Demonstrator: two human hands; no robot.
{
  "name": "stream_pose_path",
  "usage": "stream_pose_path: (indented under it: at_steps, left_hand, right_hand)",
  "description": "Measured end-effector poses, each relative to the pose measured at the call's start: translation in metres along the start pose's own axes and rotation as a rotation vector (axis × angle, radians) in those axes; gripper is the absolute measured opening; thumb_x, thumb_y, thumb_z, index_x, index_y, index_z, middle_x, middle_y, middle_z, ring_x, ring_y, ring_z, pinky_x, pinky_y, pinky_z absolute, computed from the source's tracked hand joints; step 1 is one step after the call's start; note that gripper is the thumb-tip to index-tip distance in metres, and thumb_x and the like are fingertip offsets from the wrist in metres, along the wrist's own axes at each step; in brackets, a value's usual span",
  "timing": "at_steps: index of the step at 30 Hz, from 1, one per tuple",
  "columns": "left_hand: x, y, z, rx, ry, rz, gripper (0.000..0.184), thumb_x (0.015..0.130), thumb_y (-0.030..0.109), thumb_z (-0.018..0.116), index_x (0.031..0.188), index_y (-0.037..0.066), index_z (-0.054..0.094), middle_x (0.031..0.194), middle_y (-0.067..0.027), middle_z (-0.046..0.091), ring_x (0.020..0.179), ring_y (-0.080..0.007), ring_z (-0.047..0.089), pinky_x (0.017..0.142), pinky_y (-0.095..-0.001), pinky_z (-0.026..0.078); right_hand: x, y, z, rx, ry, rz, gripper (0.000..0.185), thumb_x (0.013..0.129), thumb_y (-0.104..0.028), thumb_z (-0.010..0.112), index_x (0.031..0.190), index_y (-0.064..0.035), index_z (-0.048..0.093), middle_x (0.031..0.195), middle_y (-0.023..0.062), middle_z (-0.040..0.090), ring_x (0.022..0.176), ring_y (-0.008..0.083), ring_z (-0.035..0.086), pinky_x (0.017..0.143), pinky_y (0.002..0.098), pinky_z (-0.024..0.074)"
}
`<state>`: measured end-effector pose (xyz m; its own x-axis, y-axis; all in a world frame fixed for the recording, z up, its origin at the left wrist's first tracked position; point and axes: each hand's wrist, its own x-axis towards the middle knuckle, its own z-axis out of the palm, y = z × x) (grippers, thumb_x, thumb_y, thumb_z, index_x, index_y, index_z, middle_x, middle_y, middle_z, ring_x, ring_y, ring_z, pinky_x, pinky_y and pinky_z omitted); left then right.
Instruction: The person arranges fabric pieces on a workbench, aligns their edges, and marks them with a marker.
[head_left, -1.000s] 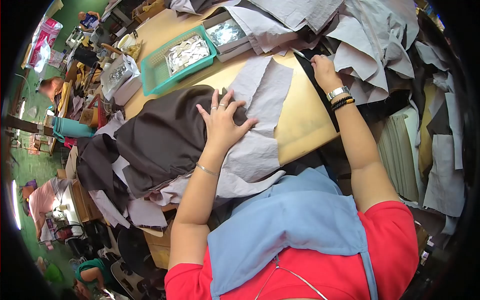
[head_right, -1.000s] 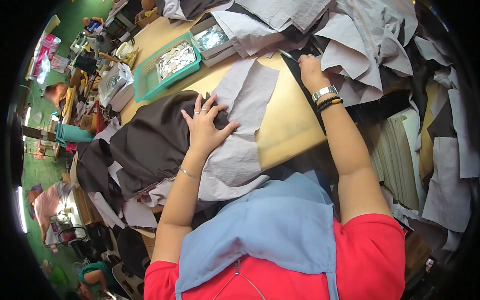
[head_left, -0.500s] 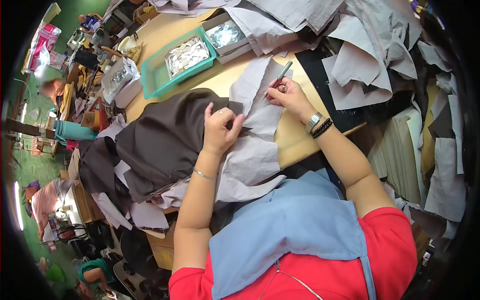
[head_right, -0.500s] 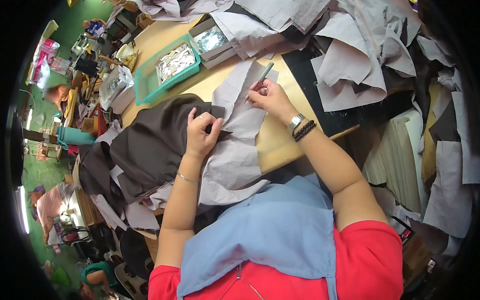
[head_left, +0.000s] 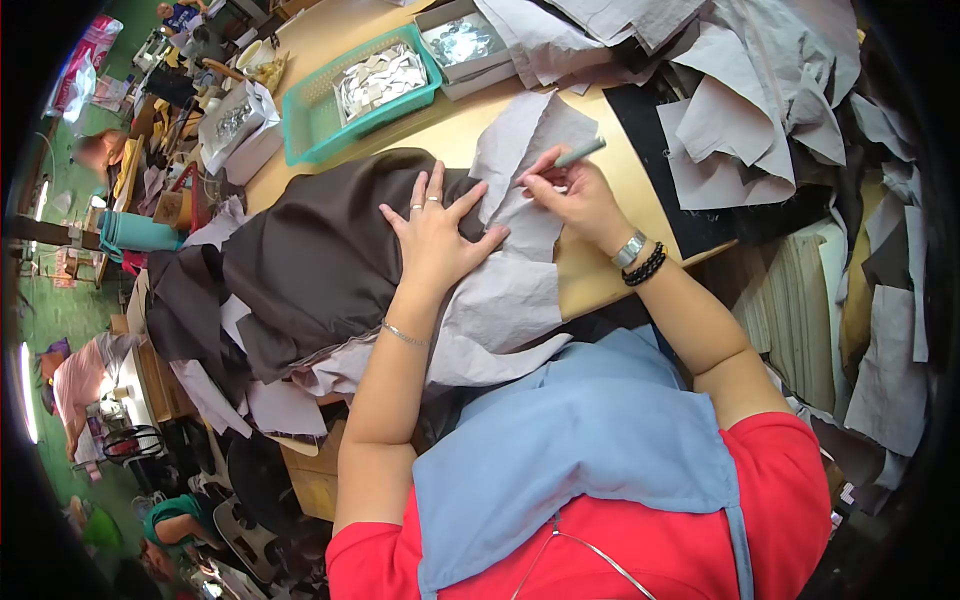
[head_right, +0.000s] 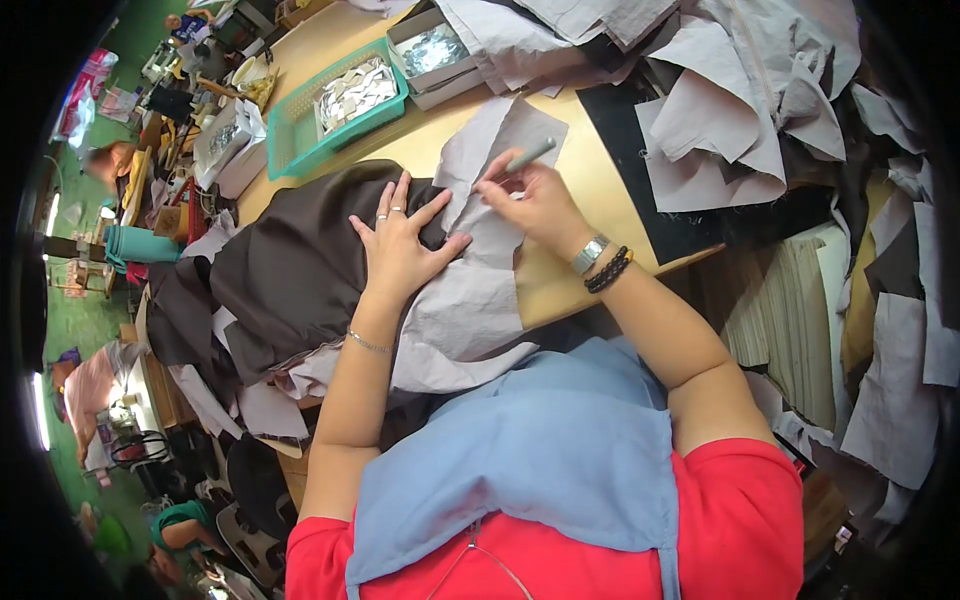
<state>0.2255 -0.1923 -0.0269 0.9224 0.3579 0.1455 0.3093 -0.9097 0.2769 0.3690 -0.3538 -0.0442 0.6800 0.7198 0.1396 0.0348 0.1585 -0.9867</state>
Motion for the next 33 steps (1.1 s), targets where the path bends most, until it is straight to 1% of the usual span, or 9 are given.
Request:
stream_pose_path:
  at_steps: [2,5,6,12,17,27,33]
  left_hand:
    - [0.001,0.0,-0.001,0.013,-0.033,-0.017,0.07,0.07,0.062,0.074,0.132,0.031,0.062,0.156,-0.0163,0.032,0.145,-0.0361,0.026,0.104,-0.0781,0.012]
    - [0.002,-0.001,0.001,-0.011,-0.042,-0.024,0.071,0.069,0.06,0.075,0.132,0.03,0.062,0.156,-0.0165,0.033,0.145,-0.036,0.027,0.104,-0.0782,0.012]
    - [0.003,-0.001,0.0,-0.018,-0.044,-0.026,0.071,0.069,0.06,0.076,0.132,0.03,0.062,0.156,-0.0164,0.033,0.145,-0.0359,0.027,0.104,-0.0781,0.012]
    - [0.003,-0.001,0.0,-0.068,-0.044,-0.039,0.071,0.067,0.058,0.078,0.13,0.028,0.064,0.155,-0.0158,0.034,0.146,-0.0353,0.027,0.105,-0.0772,0.011]
    - [0.002,-0.003,0.003,-0.085,-0.02,-0.031,0.07,0.067,0.057,0.078,0.13,0.028,0.064,0.155,-0.0156,0.035,0.145,-0.0352,0.027,0.106,-0.0769,0.01]
    - [0.002,-0.004,0.003,-0.065,-0.014,-0.023,0.071,0.068,0.058,0.077,0.131,0.028,0.063,0.154,-0.0159,0.036,0.145,-0.0351,0.028,0.106,-0.0769,0.012]
    - [0.002,-0.004,0.004,-0.056,-0.009,-0.019,0.07,0.069,0.058,0.076,0.131,0.029,0.063,0.154,-0.0158,0.036,0.145,-0.035,0.028,0.106,-0.0763,0.013]
  right_hand:
    - [-0.003,0.006,0.013,-0.026,-0.062,-0.07,0.013,0.091,-0.008,0.066,0.1,-0.0039,0.057,0.089,0.0005,0.062,0.081,0.009,0.066,0.071,0.0251,0.0526]
    - [-0.008,0.001,0.018,-0.19,-0.128,-0.073,0.013,0.091,-0.008,0.065,0.099,-0.003,0.056,0.088,0.0012,0.062,0.08,0.0091,0.066,0.069,0.0244,0.0528]
    - [-0.008,0.005,0.019,-0.127,-0.117,-0.092,0.013,0.091,-0.007,0.065,0.099,-0.0022,0.056,0.088,0.0021,0.062,0.078,0.0087,0.067,0.068,0.0242,0.0531]
    - [-0.007,0.005,0.019,-0.212,-0.11,-0.082,0.012,0.091,-0.007,0.066,0.097,-0.0017,0.057,0.086,0.0033,0.063,0.078,0.0093,0.067,0.069,0.0257,0.0542]
    - [-0.008,0.004,0.021,-0.217,-0.098,-0.071,0.012,0.091,-0.008,0.066,0.096,-0.0018,0.058,0.083,0.0031,0.064,0.078,0.0102,0.068,0.07,0.0262,0.0547]
    - [-0.01,0.002,0.022,-0.277,-0.134,-0.066,0.011,0.09,-0.007,0.066,0.096,-0.0014,0.058,0.082,0.0044,0.066,0.079,0.0092,0.068,0.072,0.0262,0.0549]
    - [-0.009,0.005,0.022,-0.195,-0.156,-0.083,0.011,0.09,-0.007,0.066,0.096,-0.0019,0.058,0.081,0.0055,0.067,0.078,0.0106,0.069,0.071,0.0268,0.0555]
